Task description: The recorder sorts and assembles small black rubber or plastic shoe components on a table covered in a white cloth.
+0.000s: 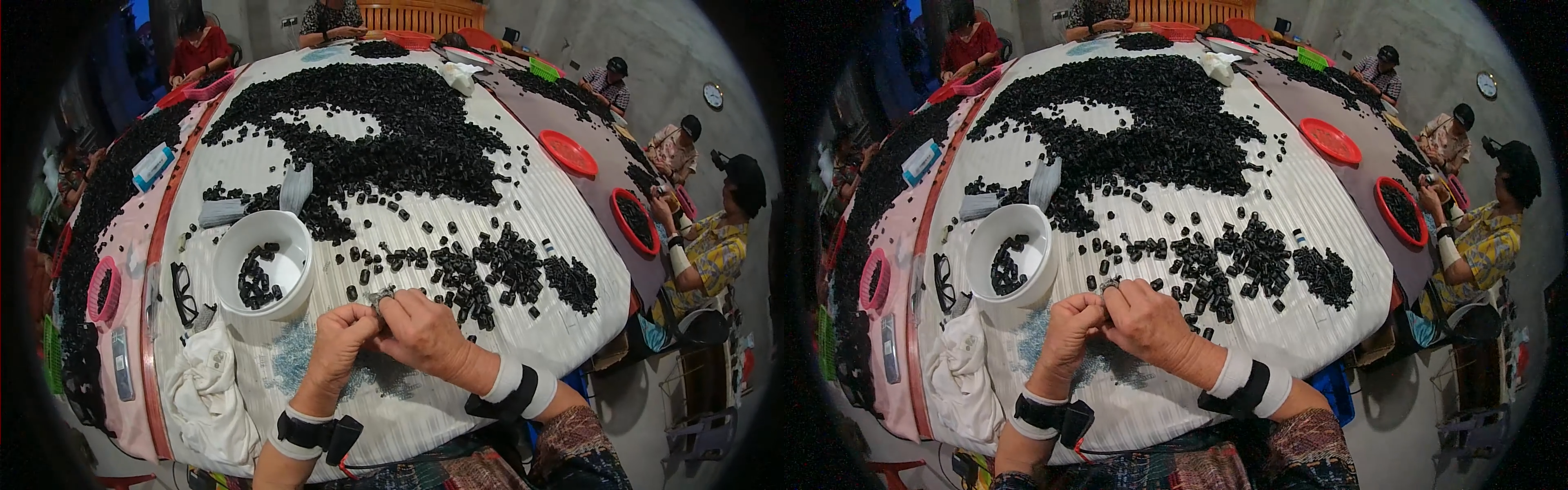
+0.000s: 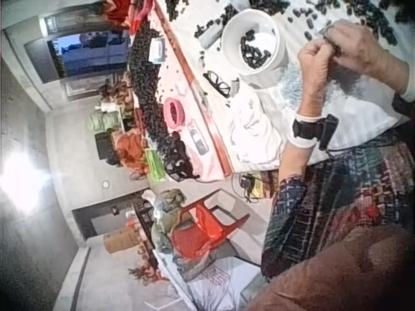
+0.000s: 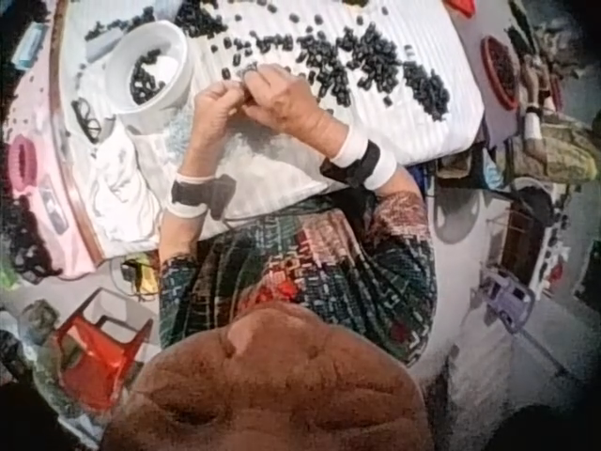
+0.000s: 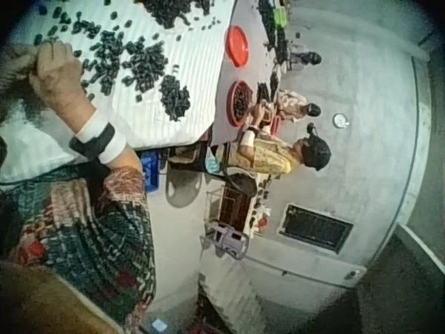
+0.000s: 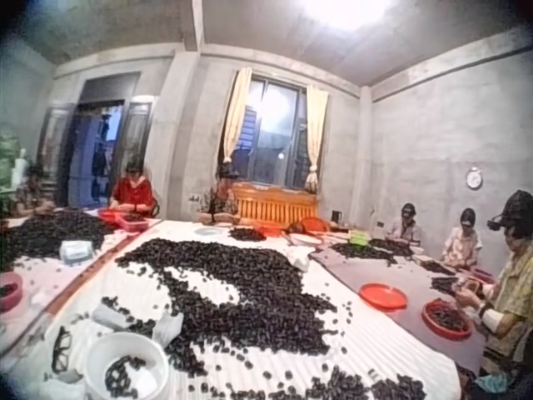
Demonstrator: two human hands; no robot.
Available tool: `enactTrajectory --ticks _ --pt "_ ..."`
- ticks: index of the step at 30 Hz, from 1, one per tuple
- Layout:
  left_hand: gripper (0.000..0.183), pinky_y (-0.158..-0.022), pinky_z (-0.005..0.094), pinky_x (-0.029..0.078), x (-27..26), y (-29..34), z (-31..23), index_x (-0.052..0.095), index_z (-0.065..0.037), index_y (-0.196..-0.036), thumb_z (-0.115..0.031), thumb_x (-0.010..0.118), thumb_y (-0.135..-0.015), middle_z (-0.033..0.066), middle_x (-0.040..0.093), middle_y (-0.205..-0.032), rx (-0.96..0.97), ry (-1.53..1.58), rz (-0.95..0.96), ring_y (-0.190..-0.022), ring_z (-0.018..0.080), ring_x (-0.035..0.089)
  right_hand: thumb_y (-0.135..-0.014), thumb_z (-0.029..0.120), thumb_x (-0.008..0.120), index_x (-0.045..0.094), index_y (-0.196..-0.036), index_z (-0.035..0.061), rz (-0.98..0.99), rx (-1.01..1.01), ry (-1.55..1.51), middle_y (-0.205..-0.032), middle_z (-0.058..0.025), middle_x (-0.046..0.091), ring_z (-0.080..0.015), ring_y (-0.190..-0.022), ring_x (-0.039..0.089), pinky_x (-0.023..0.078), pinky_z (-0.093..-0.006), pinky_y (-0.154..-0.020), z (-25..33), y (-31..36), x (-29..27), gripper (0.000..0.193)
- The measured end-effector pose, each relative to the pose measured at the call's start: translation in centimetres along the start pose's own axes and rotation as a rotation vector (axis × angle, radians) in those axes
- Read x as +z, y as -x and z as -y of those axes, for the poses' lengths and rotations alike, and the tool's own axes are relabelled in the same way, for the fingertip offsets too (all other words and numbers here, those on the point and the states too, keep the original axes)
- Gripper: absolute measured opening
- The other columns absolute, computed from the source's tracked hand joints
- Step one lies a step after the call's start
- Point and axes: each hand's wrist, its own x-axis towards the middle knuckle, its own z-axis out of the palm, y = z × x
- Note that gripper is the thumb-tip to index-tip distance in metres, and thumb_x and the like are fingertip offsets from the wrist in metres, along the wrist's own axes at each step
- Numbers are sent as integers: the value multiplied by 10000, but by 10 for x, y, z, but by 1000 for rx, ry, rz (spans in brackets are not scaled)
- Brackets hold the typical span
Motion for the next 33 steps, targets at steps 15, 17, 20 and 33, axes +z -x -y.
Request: enactTrajectory --ticks 15,17,20,33 --pt "107 -596 211 491 1 1 0 625 14 -853 -88 631 -822 28 623 -761 -9 33 -4 -643 83 582 -579 96 713 506 -758 55 -37 -45 11 -710 -76 496 -244 -685 552 482 -332 -576 -5 -1 -2 276" --pt "115 -600 212 494 -1 -1 1 626 15 -859 -94 634 -824 33 624 -766 -11 22 8 -647 84 585 -581 95 712 506 -748 57 -37 -52 1 -700 -76 493 -246 -673 550 481 -333 -573 -5 -1 -1 268" --pt "128 -608 219 503 -2 1 2 626 17 -866 -105 636 -830 35 623 -774 9 22 9 -658 89 591 -560 64 716 511 -715 61 -85 -75 -68 -661 -73 484 -249 -602 531 448 -346 -506 -4 -2 0 257" --pt "147 -567 255 548 3 -2 -7 584 2 -966 -118 612 -885 103 663 -840 98 108 60 -667 145 654 -722 141 716 561 -993 0 -62 -51 -104 -813 -118 547 -257 -739 578 501 -324 -622 -24 -7 -24 343"
